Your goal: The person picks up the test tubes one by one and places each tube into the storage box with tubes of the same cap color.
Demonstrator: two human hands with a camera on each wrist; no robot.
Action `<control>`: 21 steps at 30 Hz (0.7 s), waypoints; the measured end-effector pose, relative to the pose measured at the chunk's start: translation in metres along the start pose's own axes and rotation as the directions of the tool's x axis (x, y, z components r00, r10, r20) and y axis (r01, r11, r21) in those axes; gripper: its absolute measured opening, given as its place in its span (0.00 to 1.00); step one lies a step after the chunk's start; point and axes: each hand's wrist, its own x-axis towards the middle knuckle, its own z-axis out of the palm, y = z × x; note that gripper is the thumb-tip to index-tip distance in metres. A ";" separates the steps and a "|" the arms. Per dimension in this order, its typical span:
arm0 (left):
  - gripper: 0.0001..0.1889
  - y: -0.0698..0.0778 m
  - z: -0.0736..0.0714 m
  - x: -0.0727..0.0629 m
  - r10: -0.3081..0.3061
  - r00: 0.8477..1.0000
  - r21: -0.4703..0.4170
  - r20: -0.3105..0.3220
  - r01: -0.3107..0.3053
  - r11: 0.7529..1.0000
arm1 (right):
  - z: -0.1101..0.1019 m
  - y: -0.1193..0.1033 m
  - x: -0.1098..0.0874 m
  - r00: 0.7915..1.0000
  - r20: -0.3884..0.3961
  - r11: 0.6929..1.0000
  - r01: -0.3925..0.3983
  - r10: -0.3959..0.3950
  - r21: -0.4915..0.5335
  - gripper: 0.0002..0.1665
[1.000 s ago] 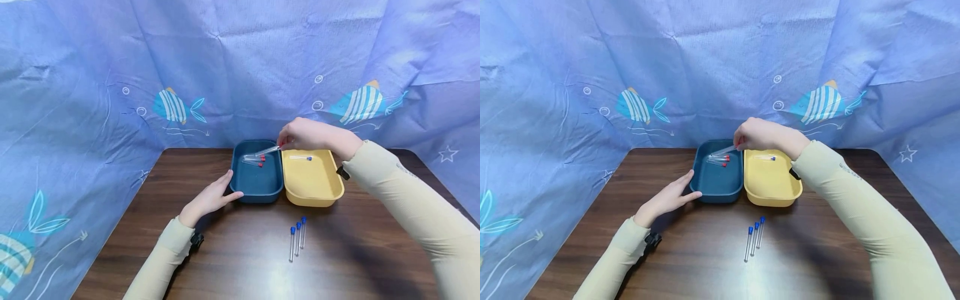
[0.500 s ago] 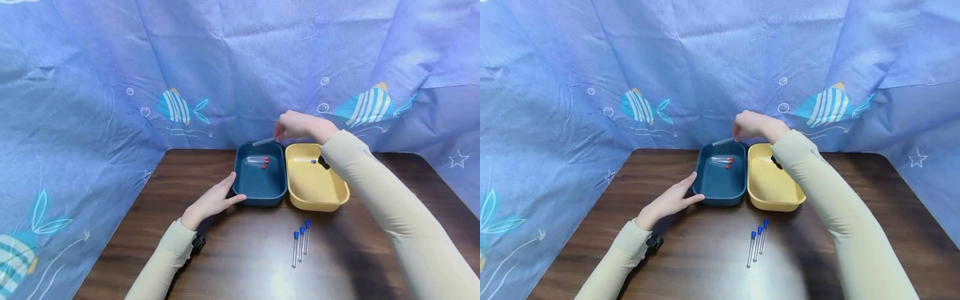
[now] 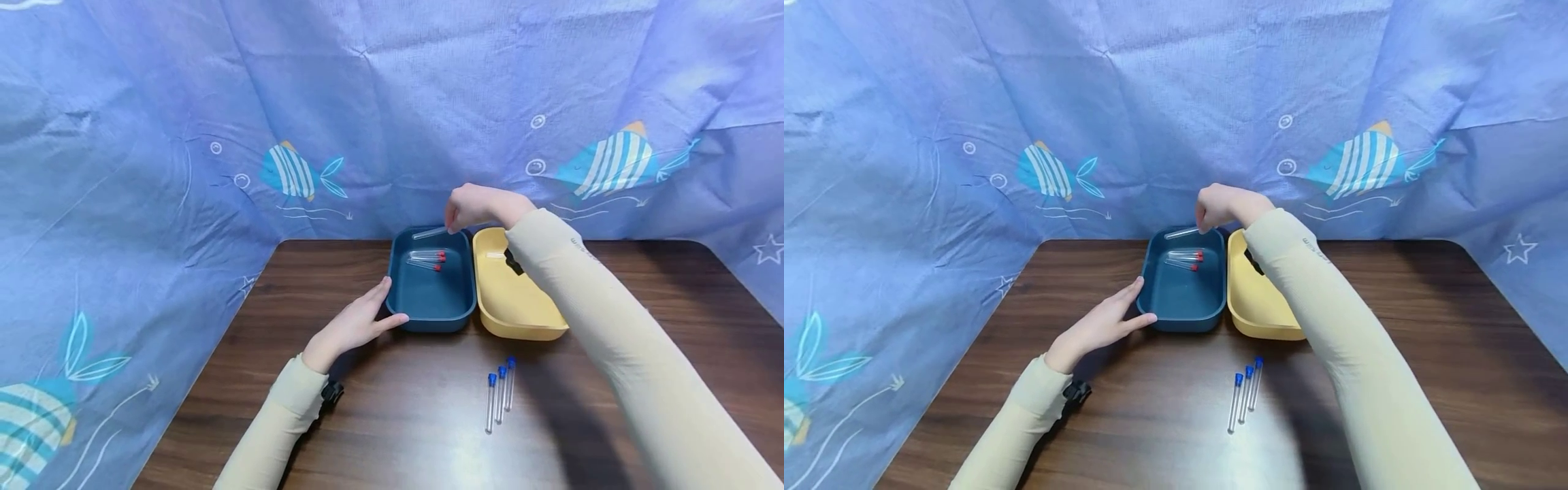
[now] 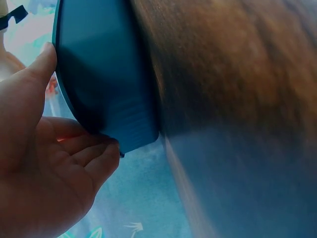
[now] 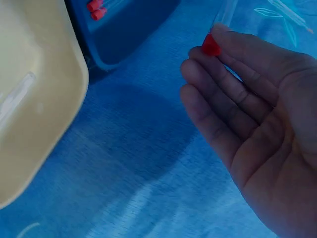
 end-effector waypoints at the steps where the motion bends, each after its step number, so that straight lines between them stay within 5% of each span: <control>1: 0.53 0.001 0.001 0.001 0.004 1.000 -0.003 -0.004 -0.004 1.000 | 0.001 0.002 -0.001 1.000 0.005 1.000 -0.015 0.015 0.006 0.09; 9: 0.51 -0.001 -0.002 0.001 -0.012 1.000 0.001 -0.014 0.012 1.000 | 0.014 0.010 0.008 0.991 0.062 0.989 -0.121 0.116 0.082 0.11; 21: 0.52 0.006 0.001 0.001 -0.008 1.000 -0.007 -0.005 0.008 1.000 | 0.036 0.008 0.025 0.966 0.208 0.972 -0.186 0.154 0.145 0.16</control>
